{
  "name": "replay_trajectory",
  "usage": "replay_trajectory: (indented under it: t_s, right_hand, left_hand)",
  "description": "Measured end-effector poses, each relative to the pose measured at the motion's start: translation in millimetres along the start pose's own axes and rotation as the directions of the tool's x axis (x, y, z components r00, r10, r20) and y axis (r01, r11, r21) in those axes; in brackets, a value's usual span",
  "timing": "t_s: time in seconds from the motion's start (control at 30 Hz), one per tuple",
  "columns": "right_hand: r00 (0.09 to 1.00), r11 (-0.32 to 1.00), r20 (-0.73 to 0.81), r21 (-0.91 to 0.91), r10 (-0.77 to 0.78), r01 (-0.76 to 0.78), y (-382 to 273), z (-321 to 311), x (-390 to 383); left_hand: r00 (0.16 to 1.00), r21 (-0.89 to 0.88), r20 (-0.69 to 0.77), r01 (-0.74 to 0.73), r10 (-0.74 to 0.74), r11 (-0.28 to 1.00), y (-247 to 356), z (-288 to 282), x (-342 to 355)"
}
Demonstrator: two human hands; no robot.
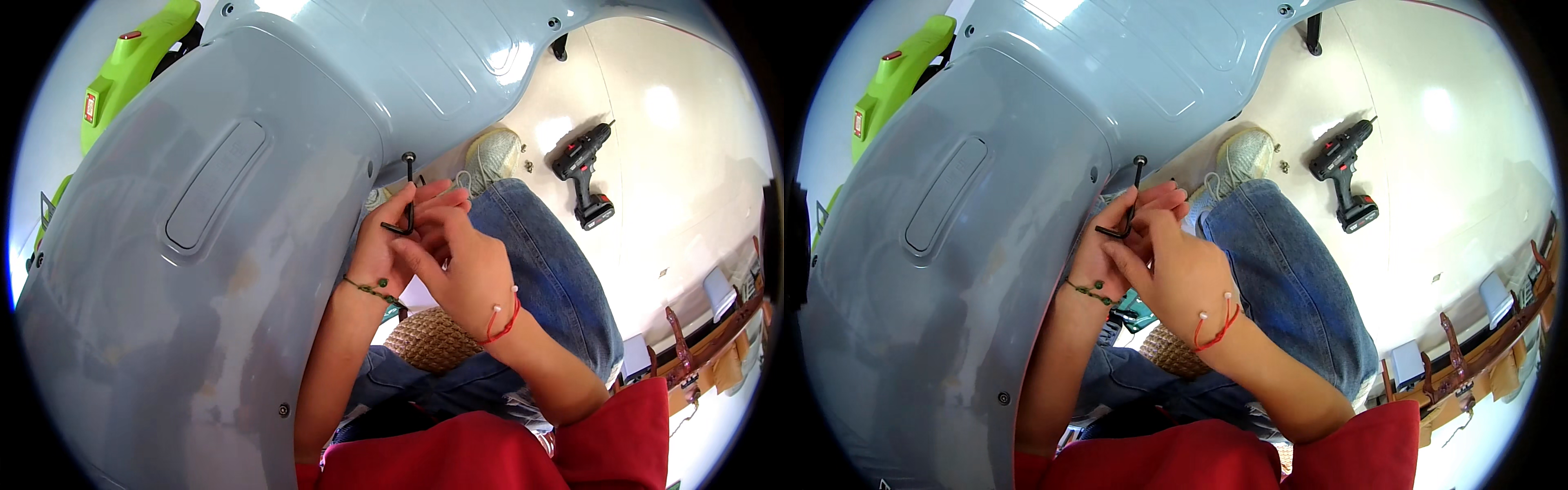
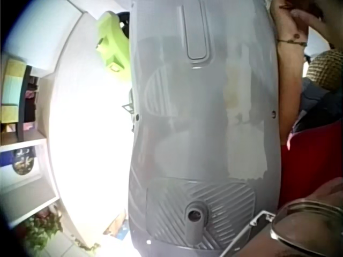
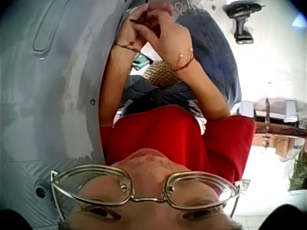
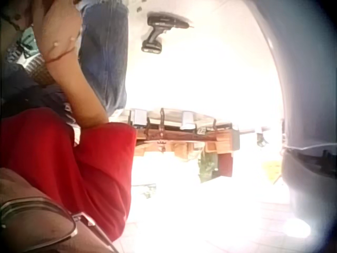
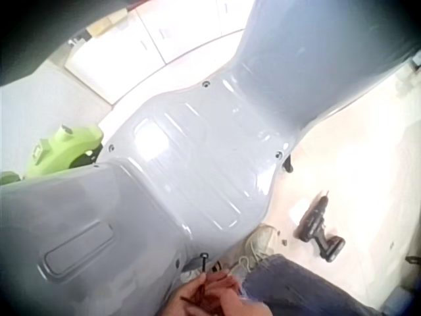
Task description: The person selects an allen key from a set, unscrews fasteners from the scooter body panels using allen keys and screwdrivers, and gathers the removed screws by hand.
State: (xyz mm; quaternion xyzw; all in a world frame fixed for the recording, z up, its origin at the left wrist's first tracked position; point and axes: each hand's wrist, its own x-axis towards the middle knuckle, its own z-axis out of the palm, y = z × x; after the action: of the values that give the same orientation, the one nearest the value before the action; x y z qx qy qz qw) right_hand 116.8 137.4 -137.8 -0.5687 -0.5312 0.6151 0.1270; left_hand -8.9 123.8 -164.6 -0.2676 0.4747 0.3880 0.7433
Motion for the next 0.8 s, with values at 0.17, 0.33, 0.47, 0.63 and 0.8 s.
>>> replay_trajectory:
  t_s: [0.17, 0.33, 0.47, 0.63, 0.8]
  right_hand:
    - [0.96, 0.907, 0.021, -0.323, -0.28, 0.271, 2, 2, 3]
    - [0.941, 0.937, -0.083, -0.154, -0.328, 0.314, 16, 9, 10]
    - [0.979, 0.979, -0.038, -0.064, -0.198, 0.195, -3, 2, 7]
    - [0.994, 0.991, 0.035, -0.088, -0.101, 0.103, -6, 1, -1]
    - [0.993, 0.991, 0.024, -0.054, -0.118, 0.119, -3, 3, -3]
  left_hand:
    - [0.997, 0.098, 0.073, -0.024, 0.017, 0.995, 3, -10, 0]
    - [0.987, 0.279, -0.149, -0.018, 0.062, 0.96, -2, -22, 8]
    - [0.996, 0.195, -0.057, -0.052, 0.064, 0.979, -4, -25, 8]
    - [1.0, 0.076, -0.008, -0.006, 0.006, 0.997, -5, -6, -1]
    - [1.0, 0.074, 0.023, -0.008, 0.007, 0.997, -6, -5, -3]
